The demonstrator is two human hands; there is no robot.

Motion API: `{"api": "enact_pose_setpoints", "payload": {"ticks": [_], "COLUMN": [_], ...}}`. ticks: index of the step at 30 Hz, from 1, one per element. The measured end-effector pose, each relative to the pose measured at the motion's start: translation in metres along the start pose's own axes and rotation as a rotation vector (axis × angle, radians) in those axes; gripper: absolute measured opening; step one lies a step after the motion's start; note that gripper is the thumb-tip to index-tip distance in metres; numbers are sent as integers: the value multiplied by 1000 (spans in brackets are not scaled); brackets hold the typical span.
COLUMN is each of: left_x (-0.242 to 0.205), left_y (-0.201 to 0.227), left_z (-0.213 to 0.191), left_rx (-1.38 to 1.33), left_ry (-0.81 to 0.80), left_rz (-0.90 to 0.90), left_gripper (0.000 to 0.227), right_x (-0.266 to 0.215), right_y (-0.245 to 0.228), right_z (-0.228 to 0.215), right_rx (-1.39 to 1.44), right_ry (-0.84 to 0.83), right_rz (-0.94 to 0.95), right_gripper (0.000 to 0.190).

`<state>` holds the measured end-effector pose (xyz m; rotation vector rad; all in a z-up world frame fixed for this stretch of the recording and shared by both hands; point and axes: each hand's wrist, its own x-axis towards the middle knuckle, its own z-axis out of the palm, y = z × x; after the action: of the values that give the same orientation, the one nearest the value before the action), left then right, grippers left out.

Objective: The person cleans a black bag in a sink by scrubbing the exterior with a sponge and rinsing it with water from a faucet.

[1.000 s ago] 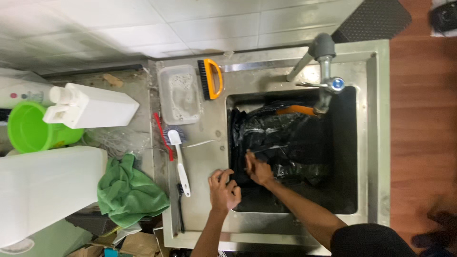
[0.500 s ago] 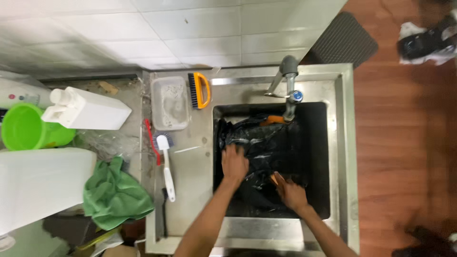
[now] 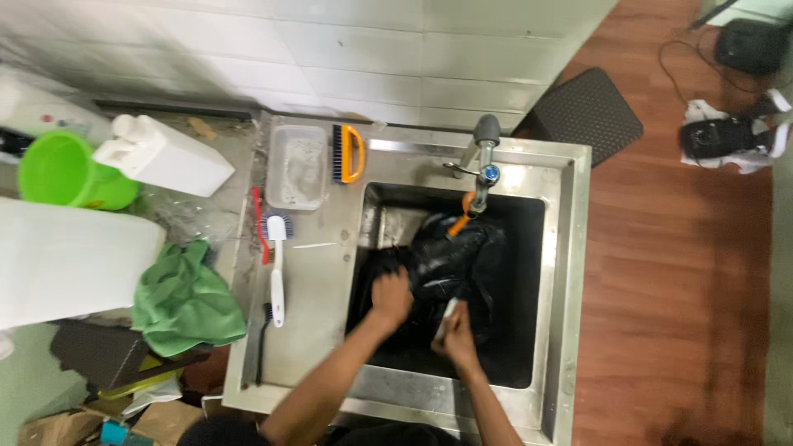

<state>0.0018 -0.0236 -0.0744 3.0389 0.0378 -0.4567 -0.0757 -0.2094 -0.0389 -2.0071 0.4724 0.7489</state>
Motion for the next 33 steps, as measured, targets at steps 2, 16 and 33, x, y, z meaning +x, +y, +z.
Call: {"api": "enact_pose_setpoints", "payload": {"ticks": [2, 16, 33], "left_x": [-64, -130, -159], "left_y": [14, 10, 87], "left_z": [-19, -110, -165], "left_rx": [-62, -590, -865], "left_ry": [-115, -224, -489], "left_rz": [136, 138, 411], "left_gripper": [47, 42, 20], "right_x": [9, 46, -16], "right_y": [-55, -50, 9], "right_z": [-18, -15, -77], "right_rx": [1136, 788, 505], "right_ry": [118, 170, 142], "right_rz": [380, 147, 165], "right_gripper": [68, 120, 98]}}
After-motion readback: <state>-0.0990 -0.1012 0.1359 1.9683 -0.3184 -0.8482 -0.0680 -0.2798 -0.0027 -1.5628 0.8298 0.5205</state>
